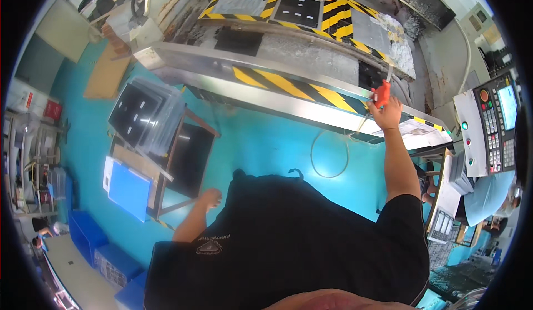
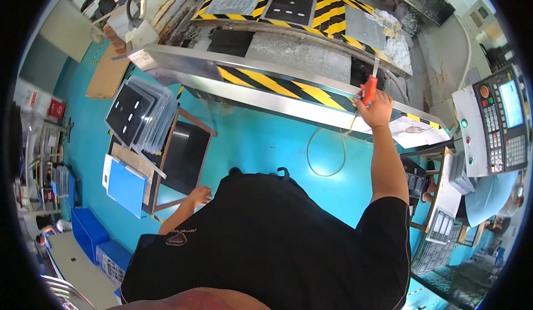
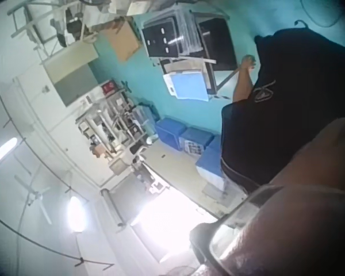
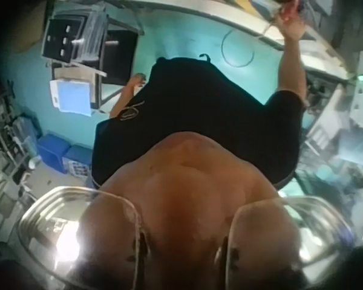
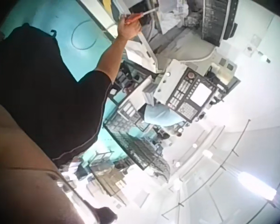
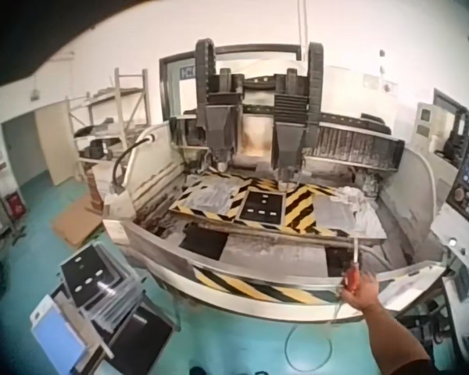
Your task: The person picks up a panel from a stack, inspects it against the light, and uses an air nozzle to clean the machine bed. Then, they place the panel onto the machine bed and press buttons on the control panel.
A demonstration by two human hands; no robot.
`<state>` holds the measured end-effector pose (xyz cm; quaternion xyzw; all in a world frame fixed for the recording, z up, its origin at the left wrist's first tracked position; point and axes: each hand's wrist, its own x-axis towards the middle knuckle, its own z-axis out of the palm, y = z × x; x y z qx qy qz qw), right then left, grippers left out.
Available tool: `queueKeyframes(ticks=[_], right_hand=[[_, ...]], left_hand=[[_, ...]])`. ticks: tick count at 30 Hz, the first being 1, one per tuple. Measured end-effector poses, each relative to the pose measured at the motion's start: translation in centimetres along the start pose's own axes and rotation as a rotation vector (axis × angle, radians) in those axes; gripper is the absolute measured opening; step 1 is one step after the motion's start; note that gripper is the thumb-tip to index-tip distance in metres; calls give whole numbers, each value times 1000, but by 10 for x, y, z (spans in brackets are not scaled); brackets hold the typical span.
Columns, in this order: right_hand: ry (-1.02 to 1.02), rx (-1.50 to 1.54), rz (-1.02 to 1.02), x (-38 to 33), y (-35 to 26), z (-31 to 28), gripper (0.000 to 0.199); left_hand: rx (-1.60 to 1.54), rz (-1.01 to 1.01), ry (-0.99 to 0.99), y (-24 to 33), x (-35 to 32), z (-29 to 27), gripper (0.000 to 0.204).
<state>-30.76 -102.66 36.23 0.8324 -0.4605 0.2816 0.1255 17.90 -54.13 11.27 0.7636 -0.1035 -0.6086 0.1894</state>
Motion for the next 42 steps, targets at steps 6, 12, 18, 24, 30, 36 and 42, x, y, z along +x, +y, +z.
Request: queueKeyframes(ticks=[6,12,18,24,30,36,42], right_hand=[[68,48,43,-9,12,15,43],[115,-150,16,-24,16,27,45],[166,-171,-60,-19,6,22,46],[78,-200,67,-25,22,29,47],[34,-191,51,-19,13,26,47],[56,-234,42,-20,17,30,50],[104,-240,3,-20,12,26,50]], left_hand=[[598,388,-43,5,48,30,36],[376,383,60,12,25,25,28],[363,215,49,-19,19,29,26],[486,198,-75,-63,30,36,22],[346,68,-16,-43,14,31,21],[338,139,23,-23,12,31,27],[361,174,5,-33,13,36,29]])
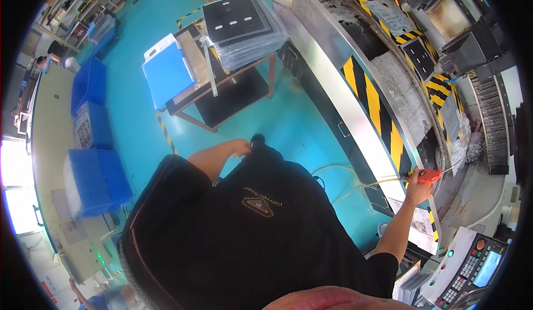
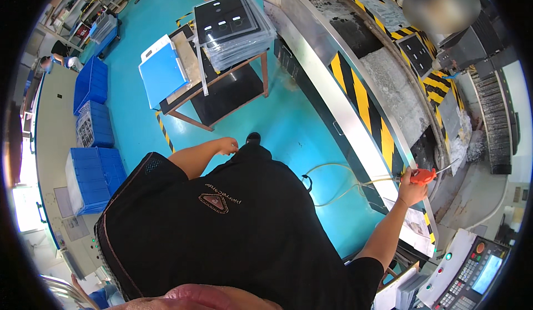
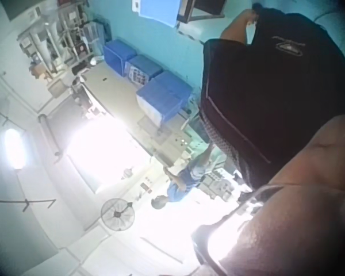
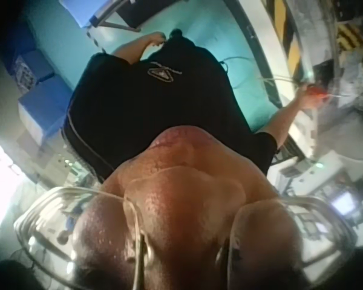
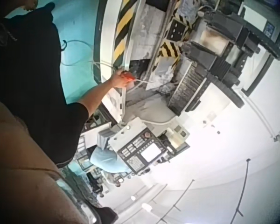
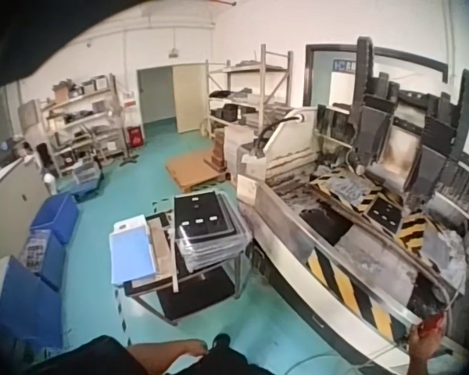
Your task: The person picks up a panel from a stack, inspects it against the light, and uses an air nozzle to clean the machine bed. Then, they place the panel onto the machine bed and press buttons on the control panel.
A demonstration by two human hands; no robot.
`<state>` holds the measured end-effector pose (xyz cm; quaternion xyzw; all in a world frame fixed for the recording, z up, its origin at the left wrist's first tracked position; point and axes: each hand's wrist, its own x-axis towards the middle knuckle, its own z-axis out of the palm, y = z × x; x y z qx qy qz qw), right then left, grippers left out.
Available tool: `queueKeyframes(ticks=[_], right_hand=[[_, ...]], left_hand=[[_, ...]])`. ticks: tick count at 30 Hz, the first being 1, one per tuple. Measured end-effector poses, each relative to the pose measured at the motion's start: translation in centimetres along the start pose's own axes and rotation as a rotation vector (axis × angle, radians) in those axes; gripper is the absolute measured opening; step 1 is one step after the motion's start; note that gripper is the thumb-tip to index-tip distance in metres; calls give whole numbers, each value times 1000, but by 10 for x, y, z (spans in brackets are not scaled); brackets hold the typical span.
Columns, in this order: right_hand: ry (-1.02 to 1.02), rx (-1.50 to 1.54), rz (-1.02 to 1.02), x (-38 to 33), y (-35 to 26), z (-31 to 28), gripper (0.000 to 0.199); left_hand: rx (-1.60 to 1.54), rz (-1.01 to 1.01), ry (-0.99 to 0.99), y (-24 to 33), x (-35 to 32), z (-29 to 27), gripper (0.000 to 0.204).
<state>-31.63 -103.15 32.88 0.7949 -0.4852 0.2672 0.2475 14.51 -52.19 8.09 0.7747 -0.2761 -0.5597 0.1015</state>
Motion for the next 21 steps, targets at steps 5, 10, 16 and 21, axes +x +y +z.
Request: queueKeyframes(ticks=[5,10,16,21], right_hand=[[-11,25,1,-1,1,-1,48],[5,53,-11,3,-1,-3,49],[-33,31,11,3,-1,0,51],[-27,0,16,4,3,5,54]], left_hand=[[57,-19,-57,-20,-2,2,23],[74,-63,-64,-21,-1,0,23],[23,-60,-41,-17,-4,0,22],[-43,-102,-31,-5,-11,-8,21]])
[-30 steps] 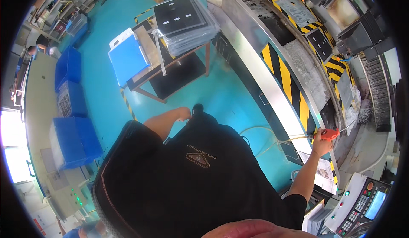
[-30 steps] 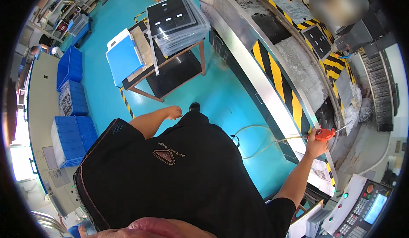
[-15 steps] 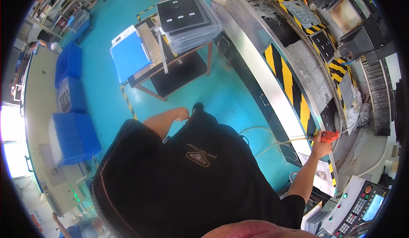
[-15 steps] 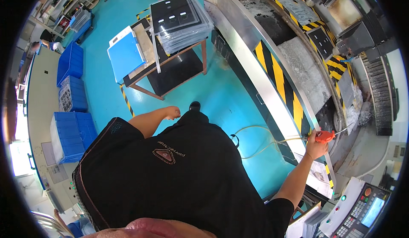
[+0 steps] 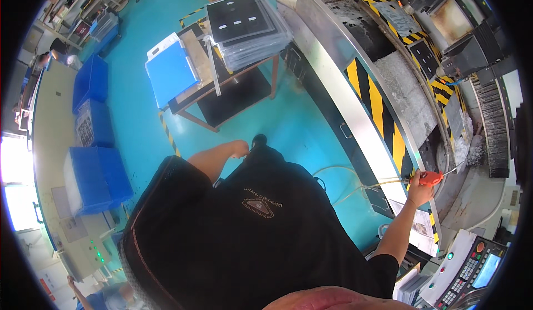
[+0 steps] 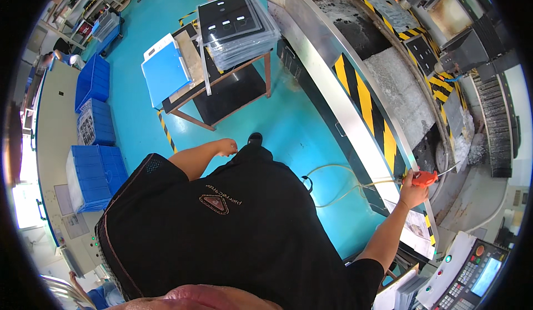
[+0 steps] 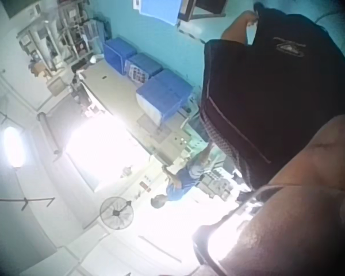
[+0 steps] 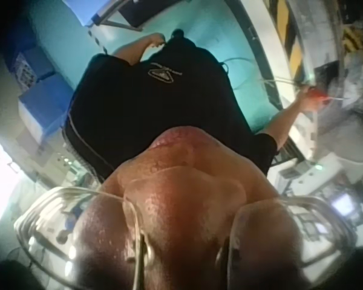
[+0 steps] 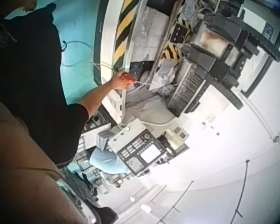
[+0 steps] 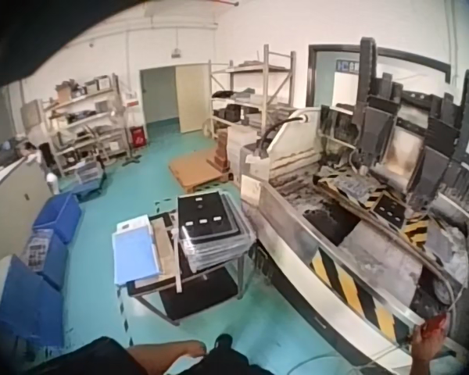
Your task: The person picks up a panel from a stack, inspects it against the light, and uses an air nozzle to clean the machine bed. Then, they place the panel onto the machine bed and press buttons on the control panel.
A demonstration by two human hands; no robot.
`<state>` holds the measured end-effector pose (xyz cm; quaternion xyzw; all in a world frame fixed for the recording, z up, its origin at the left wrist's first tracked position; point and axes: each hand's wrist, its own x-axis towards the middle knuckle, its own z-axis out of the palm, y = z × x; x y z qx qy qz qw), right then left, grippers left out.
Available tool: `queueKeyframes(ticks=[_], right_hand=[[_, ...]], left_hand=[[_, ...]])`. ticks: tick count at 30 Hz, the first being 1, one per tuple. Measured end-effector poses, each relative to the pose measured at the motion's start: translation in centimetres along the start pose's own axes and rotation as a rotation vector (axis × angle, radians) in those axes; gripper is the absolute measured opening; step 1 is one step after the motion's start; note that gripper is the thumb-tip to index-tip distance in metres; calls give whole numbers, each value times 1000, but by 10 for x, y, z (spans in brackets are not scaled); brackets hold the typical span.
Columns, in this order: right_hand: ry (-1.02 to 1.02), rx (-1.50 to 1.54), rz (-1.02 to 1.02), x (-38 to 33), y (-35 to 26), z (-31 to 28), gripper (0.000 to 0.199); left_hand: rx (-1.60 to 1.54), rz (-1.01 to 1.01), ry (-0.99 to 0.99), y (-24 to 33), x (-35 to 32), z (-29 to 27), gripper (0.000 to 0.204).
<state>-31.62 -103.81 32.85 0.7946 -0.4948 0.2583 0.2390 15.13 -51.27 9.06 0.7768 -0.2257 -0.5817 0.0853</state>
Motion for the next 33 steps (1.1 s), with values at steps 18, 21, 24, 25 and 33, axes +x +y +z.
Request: queueKeyframes(ticks=[18,21,24,25,33], right_hand=[[54,-4,-23,-1,0,-7,50],[38,151,-15,2,3,-3,44],[-2,307,-26,7,-7,-6,44],[-6,236,1,10,-8,-7,45],[-49,123,114,7,-12,-23,44]], left_hand=[[60,35,-33,0,3,-2,21],[248,197,-69,-24,20,-1,22],[185,206,27,-22,18,11,27],[161,254,22,-22,17,11,27],[-98,119,-11,-8,11,0,25]])
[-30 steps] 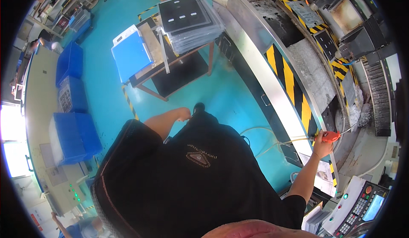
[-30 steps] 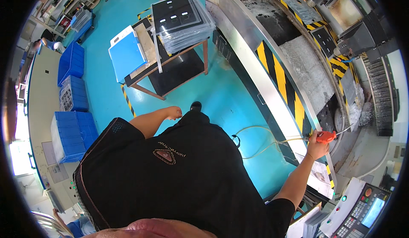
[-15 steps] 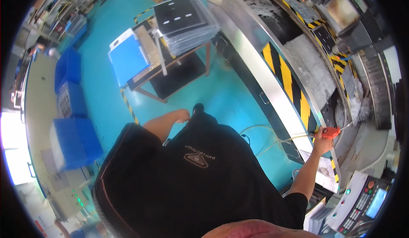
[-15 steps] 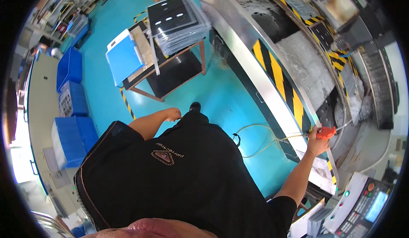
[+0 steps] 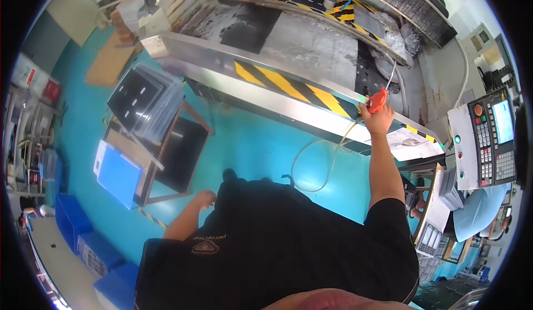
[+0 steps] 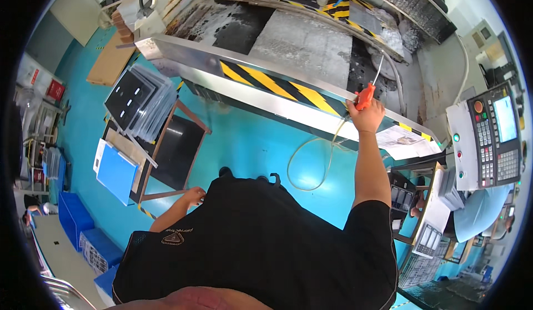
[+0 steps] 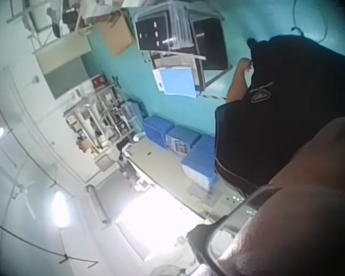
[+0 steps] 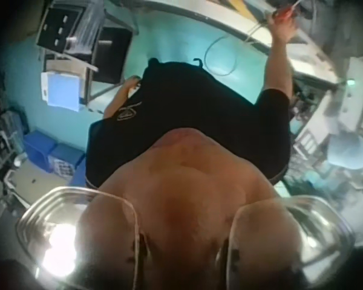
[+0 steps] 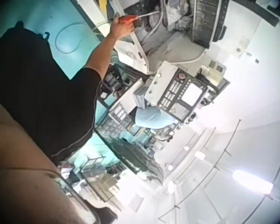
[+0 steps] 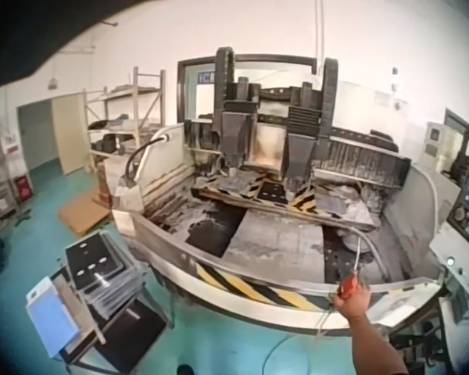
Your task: The person picks up a panel from a stack, inspects it against the light, and uses an air nozzle to clean the machine bed. Then, they place the panel onto the machine bed and press buttons on the control panel.
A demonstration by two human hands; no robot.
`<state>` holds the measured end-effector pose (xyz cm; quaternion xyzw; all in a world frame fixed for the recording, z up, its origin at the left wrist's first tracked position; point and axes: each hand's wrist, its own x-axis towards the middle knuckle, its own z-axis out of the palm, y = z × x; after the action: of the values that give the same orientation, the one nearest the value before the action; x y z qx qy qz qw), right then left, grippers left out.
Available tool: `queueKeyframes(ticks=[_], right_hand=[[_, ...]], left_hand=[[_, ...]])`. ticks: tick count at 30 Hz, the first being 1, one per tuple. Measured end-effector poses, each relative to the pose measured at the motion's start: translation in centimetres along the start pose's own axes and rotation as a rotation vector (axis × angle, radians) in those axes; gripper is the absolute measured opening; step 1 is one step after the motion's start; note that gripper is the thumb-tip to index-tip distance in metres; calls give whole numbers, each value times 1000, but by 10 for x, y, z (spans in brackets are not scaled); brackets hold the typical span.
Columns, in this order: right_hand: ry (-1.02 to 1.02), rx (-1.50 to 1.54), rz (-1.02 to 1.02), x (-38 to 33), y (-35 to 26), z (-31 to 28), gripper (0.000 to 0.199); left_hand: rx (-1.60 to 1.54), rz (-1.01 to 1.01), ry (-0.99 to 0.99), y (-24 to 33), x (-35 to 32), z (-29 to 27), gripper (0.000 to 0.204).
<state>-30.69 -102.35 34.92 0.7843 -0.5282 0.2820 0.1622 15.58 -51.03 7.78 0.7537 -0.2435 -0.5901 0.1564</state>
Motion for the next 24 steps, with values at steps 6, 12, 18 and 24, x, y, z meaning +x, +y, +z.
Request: queueKeyframes(ticks=[6,12,18,24], right_hand=[[12,2,18,2,-8,-11,38],[23,25,5,3,-6,-10,37],[42,19,-6,3,-4,-8,39],[49,21,-13,3,-4,-9,39]], left_hand=[[-48,-10,-9,7,5,-3,25],[-104,-36,-23,-2,11,1,24],[-107,-83,-1,-19,23,4,27],[-114,-79,-45,-15,25,4,27]])
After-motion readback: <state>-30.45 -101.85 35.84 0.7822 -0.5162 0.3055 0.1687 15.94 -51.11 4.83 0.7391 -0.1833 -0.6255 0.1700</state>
